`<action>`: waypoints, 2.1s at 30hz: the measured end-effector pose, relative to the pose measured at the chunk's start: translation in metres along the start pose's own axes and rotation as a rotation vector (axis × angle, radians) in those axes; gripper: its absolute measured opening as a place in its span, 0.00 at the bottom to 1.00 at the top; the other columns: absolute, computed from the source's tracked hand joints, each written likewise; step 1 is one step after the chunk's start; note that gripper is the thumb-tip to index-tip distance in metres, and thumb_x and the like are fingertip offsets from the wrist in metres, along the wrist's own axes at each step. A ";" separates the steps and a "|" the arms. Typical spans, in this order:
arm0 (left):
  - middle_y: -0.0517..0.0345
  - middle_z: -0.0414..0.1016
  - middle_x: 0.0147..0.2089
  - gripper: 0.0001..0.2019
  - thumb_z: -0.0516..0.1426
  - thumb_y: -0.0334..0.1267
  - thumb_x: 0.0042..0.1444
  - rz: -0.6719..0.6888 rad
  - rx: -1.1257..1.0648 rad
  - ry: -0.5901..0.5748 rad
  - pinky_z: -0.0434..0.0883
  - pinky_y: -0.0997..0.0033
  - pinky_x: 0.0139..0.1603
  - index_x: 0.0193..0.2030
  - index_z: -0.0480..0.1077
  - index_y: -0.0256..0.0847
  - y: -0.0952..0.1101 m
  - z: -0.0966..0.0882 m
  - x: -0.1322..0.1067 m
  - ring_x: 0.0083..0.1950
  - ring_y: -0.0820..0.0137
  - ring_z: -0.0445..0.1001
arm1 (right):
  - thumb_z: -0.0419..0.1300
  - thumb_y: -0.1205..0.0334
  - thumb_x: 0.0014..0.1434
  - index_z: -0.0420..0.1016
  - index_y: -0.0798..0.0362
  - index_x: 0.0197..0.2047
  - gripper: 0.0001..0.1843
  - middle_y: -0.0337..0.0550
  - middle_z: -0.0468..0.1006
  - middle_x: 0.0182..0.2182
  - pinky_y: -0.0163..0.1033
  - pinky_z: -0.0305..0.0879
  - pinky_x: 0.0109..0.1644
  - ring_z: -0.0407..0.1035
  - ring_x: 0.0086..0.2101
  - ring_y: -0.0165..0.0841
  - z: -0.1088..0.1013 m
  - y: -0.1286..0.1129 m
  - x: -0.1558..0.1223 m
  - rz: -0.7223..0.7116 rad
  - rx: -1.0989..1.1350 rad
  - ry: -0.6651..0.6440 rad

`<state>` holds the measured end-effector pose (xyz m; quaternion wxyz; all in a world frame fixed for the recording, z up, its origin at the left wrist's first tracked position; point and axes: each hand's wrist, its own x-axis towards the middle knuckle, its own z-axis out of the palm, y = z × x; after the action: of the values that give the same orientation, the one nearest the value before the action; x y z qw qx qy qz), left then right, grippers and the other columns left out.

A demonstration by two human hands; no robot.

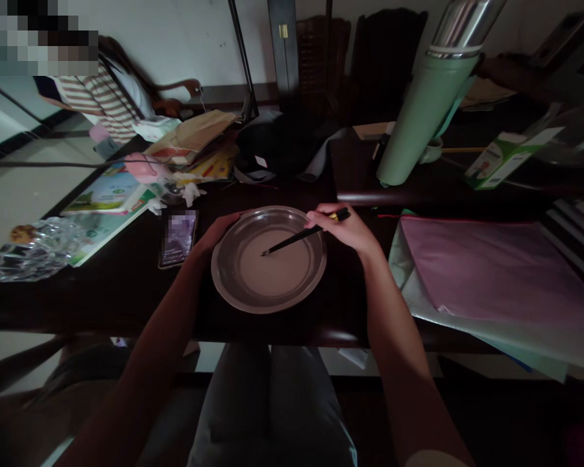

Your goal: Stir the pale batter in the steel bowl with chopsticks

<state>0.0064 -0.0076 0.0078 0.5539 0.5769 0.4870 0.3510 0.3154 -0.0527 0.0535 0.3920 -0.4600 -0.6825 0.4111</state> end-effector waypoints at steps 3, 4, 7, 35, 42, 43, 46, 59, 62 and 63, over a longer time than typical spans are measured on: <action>0.56 0.80 0.54 0.24 0.54 0.50 0.58 0.025 0.021 0.015 0.68 0.56 0.62 0.56 0.77 0.40 -0.001 -0.001 0.001 0.59 0.52 0.73 | 0.63 0.45 0.58 0.81 0.50 0.26 0.19 0.42 0.83 0.29 0.38 0.64 0.36 0.74 0.33 0.35 -0.014 0.001 -0.004 0.027 0.020 0.028; 0.56 0.80 0.53 0.24 0.54 0.50 0.58 0.032 0.032 0.015 0.68 0.56 0.62 0.55 0.77 0.41 -0.002 -0.001 0.002 0.58 0.52 0.73 | 0.63 0.45 0.58 0.81 0.50 0.25 0.19 0.42 0.83 0.28 0.38 0.64 0.35 0.74 0.32 0.35 -0.015 0.000 -0.005 0.035 0.031 0.000; 0.57 0.80 0.54 0.24 0.53 0.50 0.58 0.033 0.047 0.006 0.68 0.57 0.62 0.56 0.77 0.40 -0.004 -0.003 0.004 0.59 0.53 0.73 | 0.63 0.45 0.58 0.81 0.50 0.26 0.19 0.42 0.83 0.29 0.38 0.66 0.38 0.76 0.34 0.35 -0.009 -0.002 -0.004 0.030 0.049 -0.118; 0.52 0.79 0.53 0.25 0.54 0.51 0.58 0.007 0.082 0.041 0.71 0.65 0.53 0.53 0.77 0.35 -0.007 -0.005 0.004 0.54 0.58 0.74 | 0.62 0.45 0.58 0.81 0.50 0.27 0.19 0.42 0.83 0.28 0.37 0.63 0.34 0.73 0.32 0.33 -0.010 0.004 -0.001 -0.037 -0.010 0.086; 0.53 0.81 0.50 0.24 0.54 0.51 0.59 -0.010 0.107 0.059 0.71 0.67 0.51 0.51 0.78 0.35 -0.007 -0.006 0.006 0.53 0.59 0.75 | 0.62 0.44 0.58 0.81 0.51 0.27 0.20 0.42 0.83 0.28 0.38 0.65 0.36 0.75 0.32 0.34 -0.002 -0.003 -0.004 0.009 0.044 -0.157; 0.53 0.81 0.49 0.24 0.53 0.51 0.59 -0.008 0.107 0.058 0.71 0.67 0.51 0.51 0.78 0.35 -0.007 -0.005 0.005 0.52 0.59 0.75 | 0.62 0.44 0.58 0.81 0.51 0.28 0.20 0.42 0.83 0.29 0.38 0.65 0.37 0.76 0.33 0.34 0.003 -0.004 -0.002 -0.011 0.045 -0.182; 0.54 0.81 0.49 0.23 0.52 0.49 0.60 -0.027 0.083 0.057 0.71 0.68 0.50 0.52 0.77 0.35 -0.005 -0.004 0.004 0.52 0.60 0.75 | 0.62 0.43 0.58 0.81 0.51 0.29 0.20 0.42 0.84 0.31 0.37 0.65 0.38 0.75 0.34 0.34 0.012 -0.004 0.001 -0.048 0.030 -0.165; 0.53 0.81 0.48 0.22 0.53 0.50 0.59 -0.033 0.100 0.058 0.70 0.67 0.50 0.48 0.78 0.35 -0.005 -0.005 0.004 0.50 0.61 0.75 | 0.62 0.45 0.58 0.81 0.51 0.27 0.19 0.41 0.83 0.29 0.37 0.65 0.38 0.75 0.33 0.34 -0.003 -0.002 -0.004 0.010 0.057 -0.166; 0.54 0.81 0.47 0.22 0.52 0.49 0.59 -0.042 0.091 0.057 0.71 0.67 0.49 0.50 0.78 0.36 -0.003 -0.003 0.002 0.49 0.62 0.76 | 0.62 0.43 0.58 0.81 0.51 0.29 0.20 0.42 0.83 0.30 0.37 0.65 0.39 0.75 0.34 0.34 0.011 -0.004 0.001 -0.039 0.040 -0.180; 0.54 0.82 0.46 0.22 0.52 0.49 0.59 -0.041 0.096 0.065 0.71 0.67 0.49 0.50 0.78 0.36 -0.003 -0.003 0.002 0.48 0.62 0.76 | 0.62 0.43 0.58 0.81 0.51 0.29 0.20 0.42 0.84 0.31 0.37 0.65 0.38 0.75 0.34 0.33 0.012 -0.003 0.002 -0.045 0.026 -0.157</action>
<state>0.0036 -0.0047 0.0050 0.5165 0.5813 0.5326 0.3343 0.3025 -0.0542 0.0525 0.3521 -0.4058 -0.7158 0.4460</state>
